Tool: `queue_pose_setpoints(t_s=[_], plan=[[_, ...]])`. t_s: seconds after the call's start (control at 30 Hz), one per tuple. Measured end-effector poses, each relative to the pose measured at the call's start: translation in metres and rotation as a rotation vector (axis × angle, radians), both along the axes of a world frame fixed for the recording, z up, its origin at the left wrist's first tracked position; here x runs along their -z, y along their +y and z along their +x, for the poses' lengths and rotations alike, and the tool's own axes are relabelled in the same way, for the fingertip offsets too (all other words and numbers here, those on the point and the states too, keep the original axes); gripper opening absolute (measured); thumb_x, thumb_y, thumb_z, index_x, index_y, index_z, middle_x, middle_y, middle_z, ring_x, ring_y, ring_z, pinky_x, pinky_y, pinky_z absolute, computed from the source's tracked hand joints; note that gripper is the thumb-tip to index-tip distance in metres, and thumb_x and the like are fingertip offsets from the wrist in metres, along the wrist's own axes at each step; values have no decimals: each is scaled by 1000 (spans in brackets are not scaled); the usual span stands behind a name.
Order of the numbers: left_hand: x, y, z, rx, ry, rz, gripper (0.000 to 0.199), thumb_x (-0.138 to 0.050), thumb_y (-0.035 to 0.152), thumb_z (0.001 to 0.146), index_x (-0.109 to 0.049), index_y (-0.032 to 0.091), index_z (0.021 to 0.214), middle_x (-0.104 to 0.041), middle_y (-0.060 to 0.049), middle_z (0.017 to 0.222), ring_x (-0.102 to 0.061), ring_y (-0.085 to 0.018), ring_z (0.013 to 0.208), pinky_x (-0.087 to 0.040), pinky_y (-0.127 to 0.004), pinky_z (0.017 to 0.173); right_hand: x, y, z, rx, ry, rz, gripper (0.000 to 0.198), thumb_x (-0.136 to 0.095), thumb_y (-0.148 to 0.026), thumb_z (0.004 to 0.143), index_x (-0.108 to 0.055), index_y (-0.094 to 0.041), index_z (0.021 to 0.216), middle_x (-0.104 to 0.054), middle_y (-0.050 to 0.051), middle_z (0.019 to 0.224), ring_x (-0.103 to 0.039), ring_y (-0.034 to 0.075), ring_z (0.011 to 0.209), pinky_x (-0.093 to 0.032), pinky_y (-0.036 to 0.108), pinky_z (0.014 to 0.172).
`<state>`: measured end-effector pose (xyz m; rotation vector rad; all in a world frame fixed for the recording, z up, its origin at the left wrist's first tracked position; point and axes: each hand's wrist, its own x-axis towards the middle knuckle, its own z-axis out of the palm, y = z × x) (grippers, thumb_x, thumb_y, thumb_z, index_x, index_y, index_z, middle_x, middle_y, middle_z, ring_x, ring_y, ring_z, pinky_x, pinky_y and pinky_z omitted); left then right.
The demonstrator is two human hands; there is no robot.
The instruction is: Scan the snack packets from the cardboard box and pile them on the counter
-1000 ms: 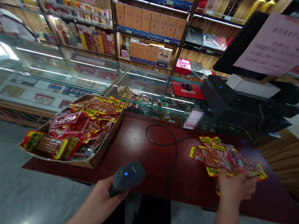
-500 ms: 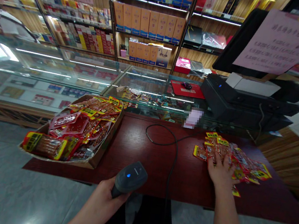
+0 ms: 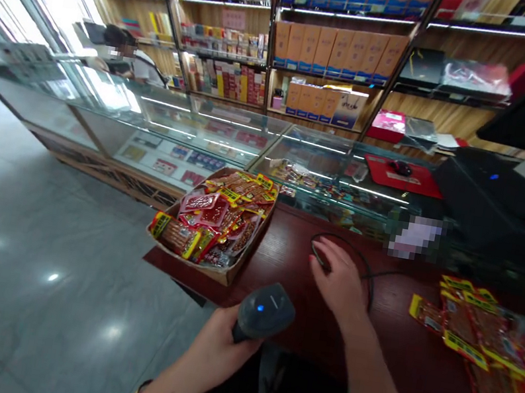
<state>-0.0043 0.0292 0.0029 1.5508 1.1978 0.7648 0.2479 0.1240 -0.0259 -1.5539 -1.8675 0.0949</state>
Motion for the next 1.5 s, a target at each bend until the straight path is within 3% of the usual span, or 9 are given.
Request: queue_pose_setpoints(t_s=[0.13,0.2,0.27,0.47,0.6,0.73,0.8,0.93,1.5], plan=[[-2,-6,-18,-82,-1,25,13,-60,13,76,-72,14,79,-70,-1,74,-59,-16,69,-51,-25,71,-25,41,-108,-370,-174,-182,54,-61,-25,89,-58,-25,142,-46,8,161,-37,28,150,-24,58,123],[-4,-10,-26,-120,6,24,10,-59,12,74,-69,15,74,-67,1,69,-57,-15,66,-51,-24,70,-29,52,-133,-465,-318,-277,74,-69,-19,78,-50,-22,150,-32,12,167,-23,36,156,-11,71,121],[-5,-13,-32,-153,17,4,10,-59,12,74,-68,15,73,-64,2,67,-56,-15,64,-51,-25,69,-28,57,-141,-513,-427,-328,79,-70,-13,74,-50,-20,149,-36,16,165,-23,40,155,-1,78,118],[-3,-16,-35,-171,38,-34,10,-58,16,75,-68,15,74,-64,1,66,-55,-15,64,-49,-25,67,-33,51,-109,-552,-386,-151,39,-51,-11,96,-70,-31,125,-72,5,133,-59,28,129,4,72,120],[-2,-12,-26,-122,50,-27,12,-59,18,77,-70,14,75,-68,0,70,-58,-16,66,-49,-25,68,-27,21,-66,-361,8,-173,31,-55,-32,100,-70,-28,127,-76,6,124,-68,25,113,-31,54,119],[1,-5,-14,-68,60,-20,16,-59,20,81,-73,14,82,-75,-3,81,-65,-19,75,-52,-27,74,17,-16,-17,-126,568,-478,44,-49,-46,96,-69,-24,129,-77,6,120,-73,25,101,-57,37,88],[4,-2,-9,-40,89,-23,17,-60,20,82,-75,14,87,-77,-3,84,-67,-20,79,-52,-28,76,42,-31,3,-61,699,-560,46,-51,-44,92,-70,-22,127,-76,6,120,-74,25,100,-58,38,87],[9,3,2,18,173,-34,18,-62,17,82,-76,14,92,-79,-4,86,-71,-23,82,-53,-28,76,69,-52,28,24,696,-480,46,-60,-35,84,-70,-21,127,-71,7,132,-66,25,122,-46,43,111],[16,13,7,11,248,-65,19,-62,21,84,-77,14,93,-81,-4,89,-73,-26,86,-53,-29,77,75,-64,44,43,654,-498,33,-57,-30,85,-76,-27,111,-77,3,120,-69,25,118,-46,45,112]])
